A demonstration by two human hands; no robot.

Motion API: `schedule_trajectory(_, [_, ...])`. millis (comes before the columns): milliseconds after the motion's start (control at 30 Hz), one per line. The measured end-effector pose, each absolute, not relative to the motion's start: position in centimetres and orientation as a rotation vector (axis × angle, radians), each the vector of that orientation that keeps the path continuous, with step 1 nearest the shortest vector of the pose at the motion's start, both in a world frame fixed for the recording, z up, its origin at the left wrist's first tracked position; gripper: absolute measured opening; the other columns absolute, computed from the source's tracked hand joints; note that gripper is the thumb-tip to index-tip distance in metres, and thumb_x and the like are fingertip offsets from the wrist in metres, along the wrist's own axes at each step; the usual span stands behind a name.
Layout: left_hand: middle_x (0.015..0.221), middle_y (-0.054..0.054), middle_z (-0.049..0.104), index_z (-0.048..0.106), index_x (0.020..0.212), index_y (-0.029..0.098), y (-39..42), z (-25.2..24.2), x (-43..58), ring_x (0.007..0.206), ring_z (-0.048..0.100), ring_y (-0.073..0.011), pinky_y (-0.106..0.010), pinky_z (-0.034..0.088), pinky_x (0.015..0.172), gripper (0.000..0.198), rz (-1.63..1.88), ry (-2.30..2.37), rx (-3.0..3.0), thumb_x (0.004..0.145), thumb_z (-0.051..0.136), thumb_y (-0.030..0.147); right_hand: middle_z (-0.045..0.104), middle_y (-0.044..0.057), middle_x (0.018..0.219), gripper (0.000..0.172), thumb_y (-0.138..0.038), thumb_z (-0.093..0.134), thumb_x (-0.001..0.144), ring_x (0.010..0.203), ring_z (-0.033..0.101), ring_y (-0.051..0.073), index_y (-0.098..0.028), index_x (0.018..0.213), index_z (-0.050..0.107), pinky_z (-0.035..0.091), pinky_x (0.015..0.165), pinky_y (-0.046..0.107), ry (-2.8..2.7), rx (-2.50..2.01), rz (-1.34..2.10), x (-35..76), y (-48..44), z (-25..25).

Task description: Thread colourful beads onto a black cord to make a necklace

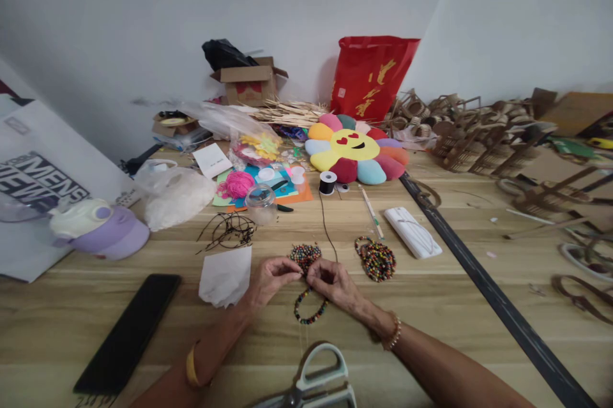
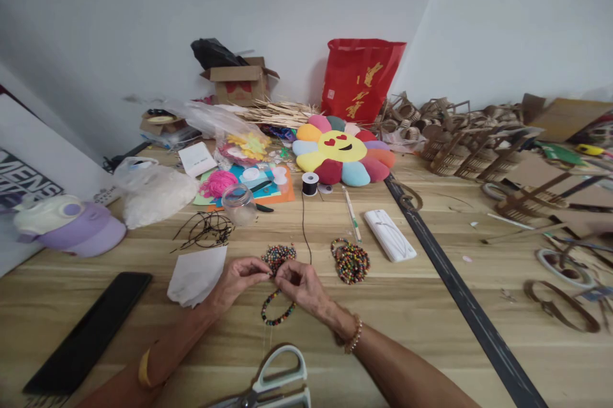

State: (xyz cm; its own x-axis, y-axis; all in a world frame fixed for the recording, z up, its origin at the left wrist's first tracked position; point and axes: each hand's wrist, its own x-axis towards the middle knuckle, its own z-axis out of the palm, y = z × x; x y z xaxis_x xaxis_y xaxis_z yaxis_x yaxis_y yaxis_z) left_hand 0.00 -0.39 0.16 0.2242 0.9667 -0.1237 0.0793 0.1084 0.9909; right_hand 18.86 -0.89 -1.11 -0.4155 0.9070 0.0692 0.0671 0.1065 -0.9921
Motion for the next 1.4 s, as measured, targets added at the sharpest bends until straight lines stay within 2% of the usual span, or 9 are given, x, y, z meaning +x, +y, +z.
schedule_trajectory(333, [0.071,-0.004,0.071,0.071,0.07,0.014,-0.3,-0.3,0.1,0.067,0.063,-0.0151,-0.025,0.049,0.067,0.018,0.929,1.07,1.254,0.06,0.078,0.027,0.05,-0.001,0.061,0.032,-0.045,0.06,0.081,0.057,0.042,0.011,-0.015,0.072,0.058,0.033,0.052,0.022,-1.644,-0.957,1.405,18.8,-0.9,-0.9])
schedule_trajectory(733, [0.065,-0.003,0.068,0.071,0.067,0.013,-0.4,-0.3,0.1,0.062,0.059,-0.0144,-0.024,0.045,0.062,0.023,0.883,1.056,1.272,0.058,0.08,0.033,0.052,-0.001,0.062,0.034,-0.047,0.065,0.075,0.057,0.044,0.011,-0.015,0.071,0.059,0.034,0.051,0.022,-1.615,-0.967,1.429,18.7,-0.9,-0.6])
schedule_trajectory(833, [0.063,-0.002,0.068,0.07,0.067,0.013,-0.4,-0.3,0.1,0.06,0.058,-0.0135,-0.023,0.044,0.061,0.022,0.879,1.092,1.222,0.058,0.079,0.032,0.052,-0.002,0.062,0.033,-0.047,0.065,0.076,0.055,0.042,0.01,-0.015,0.075,0.058,0.033,0.05,0.021,-1.581,-0.96,1.469,18.7,-0.9,-0.5])
schedule_trajectory(1100, [0.069,-0.004,0.068,0.07,0.068,0.014,-0.6,0.3,0.5,0.069,0.059,-0.0163,-0.025,0.045,0.067,0.019,0.96,1.097,1.338,0.066,0.073,0.033,0.047,-0.004,0.061,0.033,-0.046,0.067,0.077,0.054,0.039,0.009,-0.017,0.088,0.057,0.031,0.05,0.021,-1.499,-0.904,1.449,18.9,-1.0,-0.3])
schedule_trajectory(1300, [0.072,-0.005,0.065,0.07,0.068,0.013,-1.2,0.8,1.0,0.073,0.059,-0.0166,-0.026,0.046,0.07,0.018,0.999,1.061,1.401,0.07,0.071,0.031,0.055,0.0,0.07,0.032,-0.047,0.068,0.076,0.062,0.048,0.012,-0.016,0.082,0.059,0.039,0.058,0.024,-1.478,-0.878,1.48,18.7,-1.0,-1.1])
schedule_trajectory(1400, [0.075,-0.004,0.066,0.069,0.074,0.013,-1.3,0.7,1.2,0.073,0.059,-0.0161,-0.026,0.047,0.07,0.017,0.991,1.082,1.341,0.069,0.071,0.029,0.056,0.0,0.07,0.032,-0.047,0.066,0.078,0.063,0.05,0.012,-0.015,0.081,0.061,0.039,0.059,0.024,-1.529,-0.92,1.442,18.8,-0.9,-0.9])
